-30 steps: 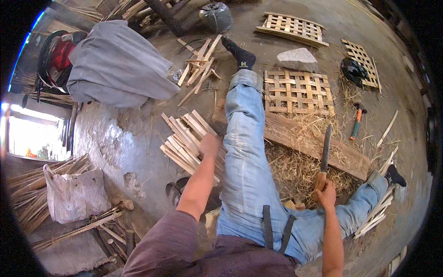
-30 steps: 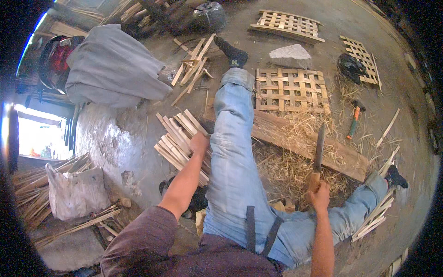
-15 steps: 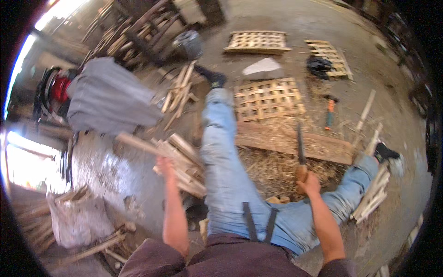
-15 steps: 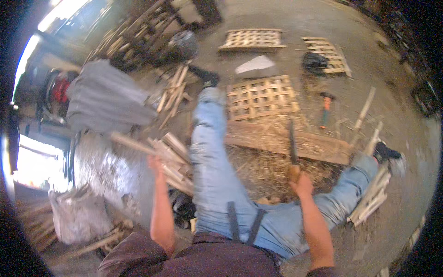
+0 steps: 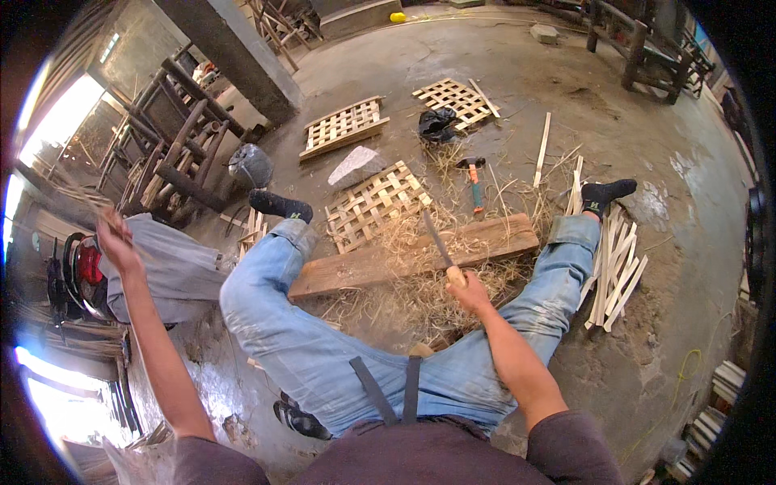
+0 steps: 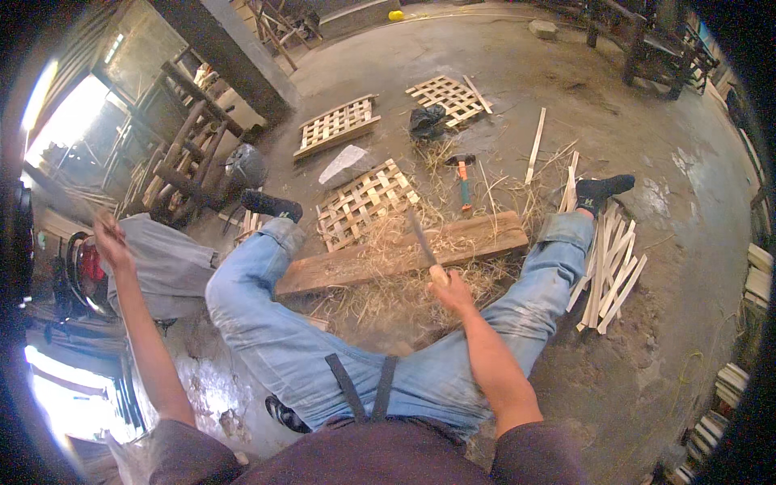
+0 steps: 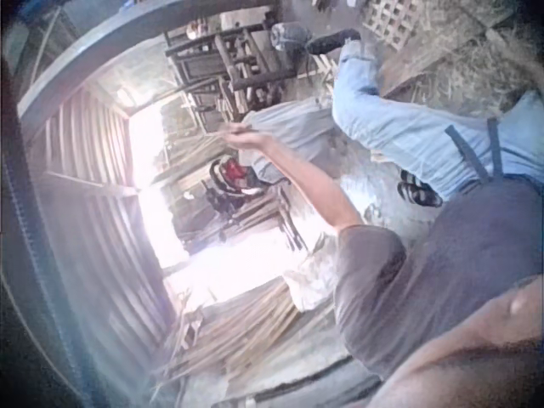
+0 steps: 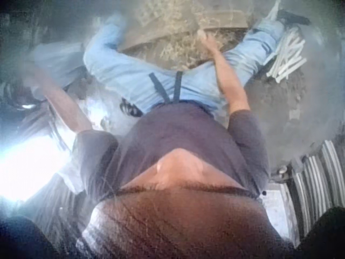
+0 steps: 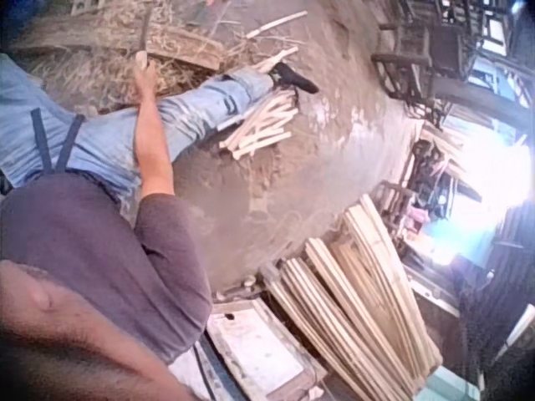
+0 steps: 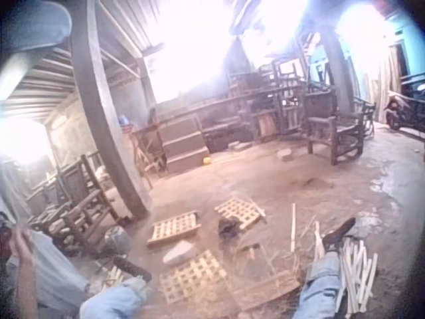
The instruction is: The person sits on the floor and uses a knife to shave thin strips from a wooden stick held in the left hand. The person repeatedly shaves the stick and places the finished pieces on the floor.
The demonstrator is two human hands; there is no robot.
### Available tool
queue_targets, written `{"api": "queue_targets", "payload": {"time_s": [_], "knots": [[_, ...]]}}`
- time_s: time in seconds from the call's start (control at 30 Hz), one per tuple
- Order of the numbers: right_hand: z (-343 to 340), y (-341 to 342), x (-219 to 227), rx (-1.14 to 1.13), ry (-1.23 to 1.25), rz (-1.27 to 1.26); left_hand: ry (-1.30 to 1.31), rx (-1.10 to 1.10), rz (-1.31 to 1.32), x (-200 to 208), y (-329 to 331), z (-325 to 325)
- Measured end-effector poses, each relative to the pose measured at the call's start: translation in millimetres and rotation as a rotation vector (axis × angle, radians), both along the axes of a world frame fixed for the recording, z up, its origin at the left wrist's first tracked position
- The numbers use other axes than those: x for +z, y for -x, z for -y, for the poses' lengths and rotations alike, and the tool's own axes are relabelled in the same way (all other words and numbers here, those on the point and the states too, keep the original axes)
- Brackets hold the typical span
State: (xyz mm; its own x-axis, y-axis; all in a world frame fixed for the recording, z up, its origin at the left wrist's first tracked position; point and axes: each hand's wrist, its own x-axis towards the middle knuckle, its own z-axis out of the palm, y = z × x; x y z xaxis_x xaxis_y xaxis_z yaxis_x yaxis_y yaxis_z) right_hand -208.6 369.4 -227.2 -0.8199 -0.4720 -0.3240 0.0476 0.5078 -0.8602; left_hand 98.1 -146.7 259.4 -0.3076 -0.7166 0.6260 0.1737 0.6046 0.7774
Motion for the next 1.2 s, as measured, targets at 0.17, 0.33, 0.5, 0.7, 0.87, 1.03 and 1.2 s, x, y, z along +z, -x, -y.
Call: {"api": "queue_targets", "payload": {"time_s": [0.17,0.33,0.5,0.7,0.87,1.03,1.2], "knots": [[-7.7,7.1,-2.0,-0.122,0.103,-0.026,0.185,0.081,-0.031,45.6,155.6,-82.5],[-15.3,14.0,-18.8,-0.249,0.152,0.042,0.719,-0.106,0.449,57.0,226.8,-112.4],[-24.2,0.7,32.8,-0.227,0.046,-0.014,0.590,-0.217,0.589,99.1,212.4,-107.5],[-35.1,5.1,-2.0,-0.215,0.116,-0.114,0.267,-0.358,0.531,137.9,176.5,-100.2],[-44.7,13.1,-31.6,-0.246,0.147,-0.039,0.257,-0.418,0.363,111.5,183.5,-98.9],[-30.1,13.8,5.7,-0.204,0.019,-0.055,0.425,-0.545,0.523,64.1,205.1,-59.2],[-27.2,11.5,-4.0,-0.260,0.084,0.124,-0.042,-0.707,0.259,-32.9,208.7,-84.4]]}}
